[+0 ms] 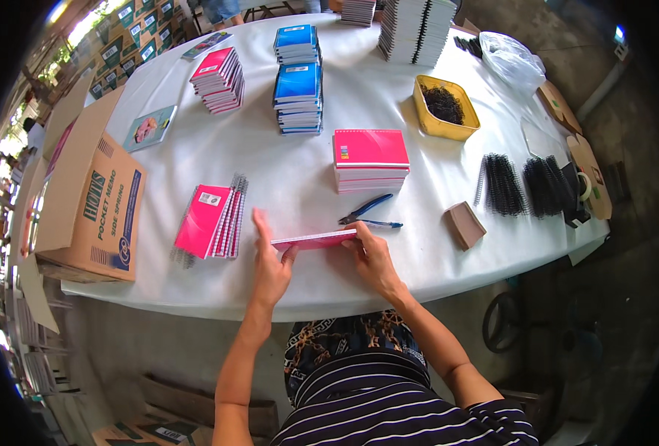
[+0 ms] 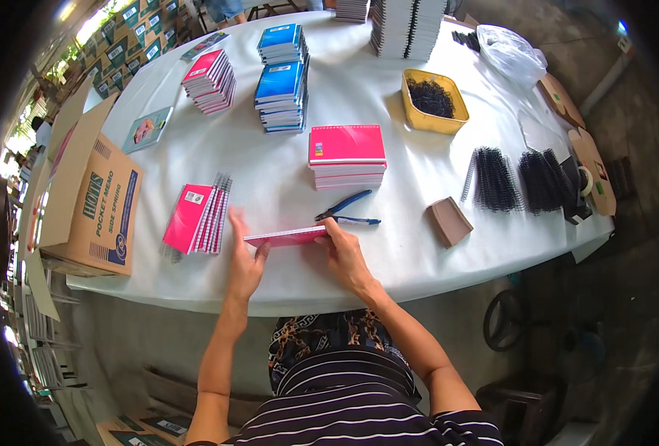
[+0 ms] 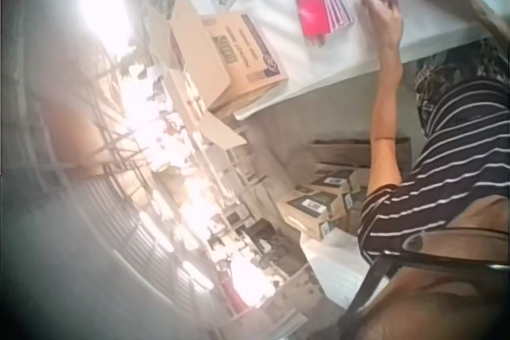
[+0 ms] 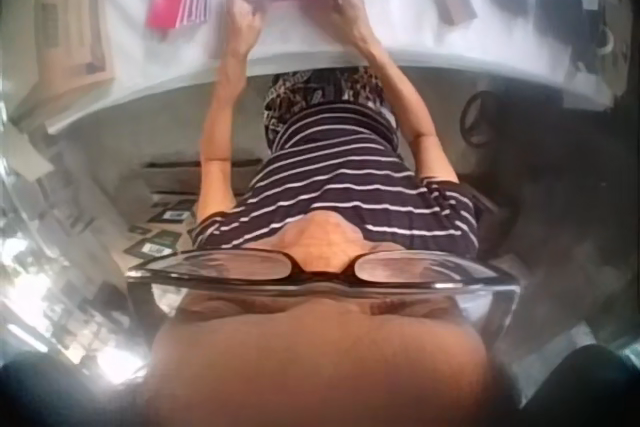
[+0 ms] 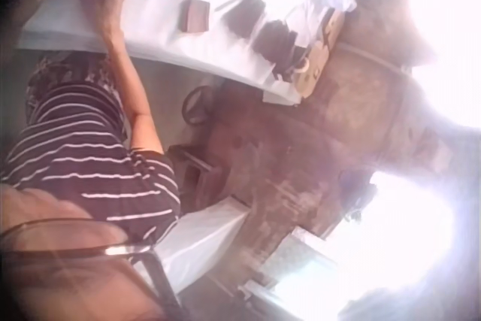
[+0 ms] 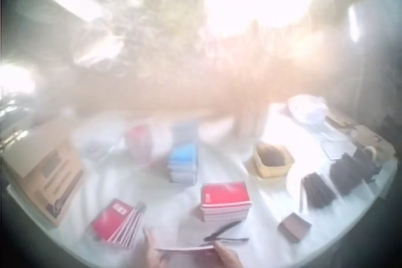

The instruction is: The person manually assembles notebooks by threading spiral bindings through pre-punched holes in paper stacks and notebook covers, then trims the excess spiral with shears.

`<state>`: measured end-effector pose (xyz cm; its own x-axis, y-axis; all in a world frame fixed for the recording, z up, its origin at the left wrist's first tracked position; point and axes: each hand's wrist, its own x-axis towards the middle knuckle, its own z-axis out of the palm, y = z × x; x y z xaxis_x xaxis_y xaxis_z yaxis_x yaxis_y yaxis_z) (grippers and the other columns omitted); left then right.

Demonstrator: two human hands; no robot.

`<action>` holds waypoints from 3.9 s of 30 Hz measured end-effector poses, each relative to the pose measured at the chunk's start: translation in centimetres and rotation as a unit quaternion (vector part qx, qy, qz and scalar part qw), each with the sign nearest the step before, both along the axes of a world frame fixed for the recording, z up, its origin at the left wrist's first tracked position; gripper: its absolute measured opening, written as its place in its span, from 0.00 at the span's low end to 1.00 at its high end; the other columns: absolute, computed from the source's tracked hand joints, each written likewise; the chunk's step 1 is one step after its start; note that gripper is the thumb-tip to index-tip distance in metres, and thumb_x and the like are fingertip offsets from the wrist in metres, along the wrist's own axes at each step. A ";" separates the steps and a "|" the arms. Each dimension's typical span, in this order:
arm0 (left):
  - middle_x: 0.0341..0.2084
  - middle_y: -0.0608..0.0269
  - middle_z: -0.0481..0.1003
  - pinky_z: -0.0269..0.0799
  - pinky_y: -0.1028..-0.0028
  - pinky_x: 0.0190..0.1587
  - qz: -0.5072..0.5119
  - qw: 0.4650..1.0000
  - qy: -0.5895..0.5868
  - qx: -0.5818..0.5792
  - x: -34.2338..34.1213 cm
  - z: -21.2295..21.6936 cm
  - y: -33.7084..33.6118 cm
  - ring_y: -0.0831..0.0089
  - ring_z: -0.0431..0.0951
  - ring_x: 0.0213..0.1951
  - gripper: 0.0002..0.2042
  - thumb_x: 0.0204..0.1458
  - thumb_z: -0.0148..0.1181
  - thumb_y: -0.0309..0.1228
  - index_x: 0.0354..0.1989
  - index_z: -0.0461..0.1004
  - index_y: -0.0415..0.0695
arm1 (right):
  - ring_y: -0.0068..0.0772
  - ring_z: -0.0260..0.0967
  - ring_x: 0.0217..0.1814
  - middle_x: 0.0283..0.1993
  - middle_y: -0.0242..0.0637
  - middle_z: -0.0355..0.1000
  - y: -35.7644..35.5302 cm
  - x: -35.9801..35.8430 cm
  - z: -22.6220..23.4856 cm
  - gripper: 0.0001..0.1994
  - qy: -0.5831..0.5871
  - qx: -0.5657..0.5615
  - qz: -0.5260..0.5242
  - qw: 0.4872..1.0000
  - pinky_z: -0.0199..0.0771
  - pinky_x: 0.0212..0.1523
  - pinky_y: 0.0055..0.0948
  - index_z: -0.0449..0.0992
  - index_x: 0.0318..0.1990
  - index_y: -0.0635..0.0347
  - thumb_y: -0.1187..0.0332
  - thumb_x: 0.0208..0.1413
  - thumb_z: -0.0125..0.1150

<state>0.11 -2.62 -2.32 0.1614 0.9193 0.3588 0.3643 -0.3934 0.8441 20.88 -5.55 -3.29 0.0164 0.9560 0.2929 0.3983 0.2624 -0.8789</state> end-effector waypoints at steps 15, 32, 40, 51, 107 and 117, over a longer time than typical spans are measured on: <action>0.45 0.62 0.79 0.78 0.58 0.39 -0.177 0.853 0.486 -0.069 6.0 9.3 1.0 0.56 0.82 0.36 0.23 0.60 0.52 0.43 0.65 0.64 0.66 | 0.48 0.76 0.38 0.33 0.49 0.76 7.7 26.9 4.0 0.16 -0.369 0.028 -0.434 0.821 0.73 0.37 0.44 0.78 0.32 0.67 0.58 0.53 0.66; 0.44 0.52 0.79 0.77 0.60 0.28 -0.131 0.898 0.410 0.093 3.9 5.1 0.6 0.53 0.81 0.27 0.28 0.58 0.55 0.45 0.67 0.60 0.57 | 0.30 0.72 0.37 0.35 0.36 0.74 1.4 8.1 7.1 0.13 -0.083 0.067 0.075 0.991 0.72 0.39 0.30 0.82 0.42 0.56 0.81 0.49 0.66; 0.49 0.56 0.77 0.78 0.61 0.29 -0.140 0.901 0.394 0.120 4.0 4.9 0.9 0.56 0.82 0.31 0.29 0.55 0.59 0.37 0.67 0.60 0.55 | 0.30 0.68 0.34 0.33 0.33 0.73 1.9 7.1 6.1 0.11 -0.035 -0.044 0.173 0.983 0.69 0.37 0.31 0.82 0.41 0.55 0.77 0.48 0.67; 0.58 0.66 0.72 0.80 0.63 0.37 -0.157 0.881 0.439 0.083 4.1 5.3 1.0 0.61 0.78 0.50 0.30 0.55 0.59 0.34 0.68 0.58 0.48 | 0.38 0.71 0.37 0.35 0.38 0.72 1.7 6.6 7.9 0.09 -0.212 -0.018 0.175 0.961 0.71 0.38 0.36 0.71 0.40 0.62 0.68 0.57 0.62; 0.49 0.64 0.77 0.78 0.64 0.40 -0.116 0.879 0.445 0.128 0.3 5.7 2.2 0.61 0.79 0.45 0.30 0.46 0.65 0.46 0.60 0.69 0.55 | 0.42 0.73 0.51 0.51 0.44 0.76 7.8 8.5 6.6 0.27 0.000 -0.142 0.410 0.901 0.70 0.52 0.38 0.81 0.50 0.56 0.44 0.53 0.63; 0.51 0.71 0.76 0.77 0.63 0.47 -0.102 0.858 0.488 0.122 0.5 5.8 3.5 0.59 0.75 0.55 0.28 0.46 0.66 0.44 0.59 0.70 0.56 | 0.38 0.72 0.50 0.51 0.43 0.75 8.6 6.5 8.9 0.24 -0.093 -0.119 0.417 0.896 0.69 0.53 0.33 0.80 0.51 0.58 0.50 0.54 0.63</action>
<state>0.61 0.85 3.46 0.6435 0.7526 0.1400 0.7532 -0.6551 0.0596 27.33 3.01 5.62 -0.7604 0.6494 0.0029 0.2963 0.3510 -0.8883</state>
